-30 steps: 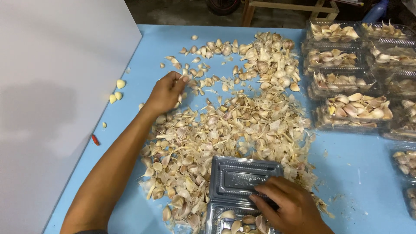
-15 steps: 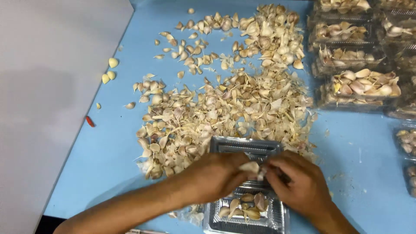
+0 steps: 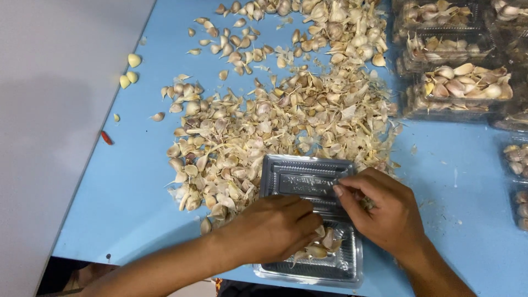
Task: The person sorts through a pile of garlic cloves on a table and places selected cloves into a plastic container, repeating the process for another container.
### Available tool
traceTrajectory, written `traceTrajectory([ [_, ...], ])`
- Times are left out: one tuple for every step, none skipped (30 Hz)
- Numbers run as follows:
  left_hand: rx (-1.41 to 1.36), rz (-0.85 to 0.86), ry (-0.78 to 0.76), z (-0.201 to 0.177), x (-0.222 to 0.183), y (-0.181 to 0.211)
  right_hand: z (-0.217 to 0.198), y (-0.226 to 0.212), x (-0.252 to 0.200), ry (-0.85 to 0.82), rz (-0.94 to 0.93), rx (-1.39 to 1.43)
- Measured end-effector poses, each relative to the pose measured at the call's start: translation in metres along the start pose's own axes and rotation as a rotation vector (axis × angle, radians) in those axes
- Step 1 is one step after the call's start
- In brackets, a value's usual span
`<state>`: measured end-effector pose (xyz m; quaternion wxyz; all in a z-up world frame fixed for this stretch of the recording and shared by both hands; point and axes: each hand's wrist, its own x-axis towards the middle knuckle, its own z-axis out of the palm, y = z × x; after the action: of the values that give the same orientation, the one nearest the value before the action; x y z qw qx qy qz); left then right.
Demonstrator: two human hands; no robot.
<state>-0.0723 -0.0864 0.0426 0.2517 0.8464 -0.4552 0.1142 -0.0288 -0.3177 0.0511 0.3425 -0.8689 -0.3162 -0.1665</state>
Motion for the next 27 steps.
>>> traceTrajectory([
  [-0.003, -0.002, -0.002, -0.008, 0.0, -0.004, -0.001, 0.0, 0.001, -0.002, 0.003, 0.002],
  [-0.138, -0.046, -0.028, -0.016, 0.0, -0.007, -0.003, -0.001, 0.002, -0.006, -0.032, 0.016],
  [-0.273, -0.089, -0.054, -0.023, 0.0, -0.011, -0.005, -0.001, 0.002, -0.01, -0.066, 0.029],
  [-0.279, -0.089, -0.055, -0.027, -0.003, -0.015, -0.005, 0.0, 0.002, -0.013, -0.061, 0.028],
  [-0.365, -0.111, -0.003, -0.031, -0.005, -0.019, -0.006, 0.002, 0.002, -0.046, -0.092, 0.068],
  [-0.451, -0.133, 0.047, -0.035, -0.007, -0.023, -0.006, 0.003, 0.002, -0.078, -0.121, 0.108],
  [-0.456, -0.133, 0.045, -0.037, -0.01, -0.027, -0.007, 0.004, 0.002, -0.078, -0.116, 0.107],
  [-0.457, -0.13, 0.039, -0.038, -0.013, -0.031, -0.007, 0.004, 0.003, -0.108, -0.175, 0.129],
  [-0.459, -0.128, 0.033, -0.04, -0.017, -0.035, -0.007, 0.004, 0.004, -0.137, -0.234, 0.151],
  [-0.461, -0.129, 0.032, -0.041, -0.017, -0.035, -0.009, 0.0, 0.008, -0.138, -0.233, 0.152],
  [-0.461, -0.085, 0.011, -0.042, -0.018, -0.035, -0.011, -0.005, 0.011, -0.191, -0.299, 0.199],
  [-0.461, -0.041, -0.01, -0.044, -0.019, -0.035, -0.013, -0.009, 0.014, -0.244, -0.365, 0.245],
  [-0.463, -0.041, -0.011, -0.044, -0.018, -0.033, -0.014, -0.011, 0.014, -0.245, -0.363, 0.246],
  [-0.417, 0.005, -0.02, -0.043, -0.017, -0.03, -0.014, -0.013, 0.014, -0.269, -0.428, 0.236],
  [-0.37, 0.05, -0.029, -0.042, -0.016, -0.028, -0.015, -0.015, 0.014, -0.293, -0.493, 0.225],
  [-0.372, 0.051, -0.027, -0.04, -0.017, -0.025, -0.013, -0.016, 0.011, -0.295, -0.492, 0.224],
  [-0.315, 0.095, -0.018, -0.037, -0.017, -0.023, -0.011, -0.017, 0.008, -0.339, -0.516, 0.187],
  [-0.256, 0.139, -0.01, -0.035, -0.017, -0.021, -0.01, -0.018, 0.007, -0.381, -0.542, 0.15],
  [-0.255, 0.141, -0.008, -0.035, -0.016, -0.019, -0.009, -0.019, 0.007, -0.381, -0.542, 0.147],
  [-0.232, 0.147, -0.014, -0.034, -0.016, -0.017, -0.007, -0.021, 0.007, -0.412, -0.564, 0.149],
  [-0.209, 0.154, -0.019, -0.032, -0.016, -0.016, -0.005, -0.022, 0.006, -0.444, -0.586, 0.15],
  [-0.216, 0.153, -0.02, -0.032, -0.017, -0.015, -0.005, -0.023, 0.006, -0.448, -0.58, 0.152],
  [-0.205, 0.145, -0.041, -0.031, -0.018, -0.015, -0.005, -0.023, 0.005, -0.477, -0.574, 0.162],
  [-0.187, 0.139, -0.06, -0.032, -0.019, -0.017, -0.004, -0.022, 0.007, -0.504, -0.575, 0.171],
  [-0.186, 0.138, -0.059, -0.032, -0.019, -0.018, -0.005, -0.023, 0.008, -0.504, -0.577, 0.17],
  [-0.219, 0.135, -0.048, -0.032, -0.019, -0.018, -0.006, -0.023, 0.009, -0.485, -0.571, 0.171],
  [-0.251, 0.132, -0.036, -0.032, -0.019, -0.018, -0.008, -0.024, 0.01, -0.466, -0.565, 0.171],
])
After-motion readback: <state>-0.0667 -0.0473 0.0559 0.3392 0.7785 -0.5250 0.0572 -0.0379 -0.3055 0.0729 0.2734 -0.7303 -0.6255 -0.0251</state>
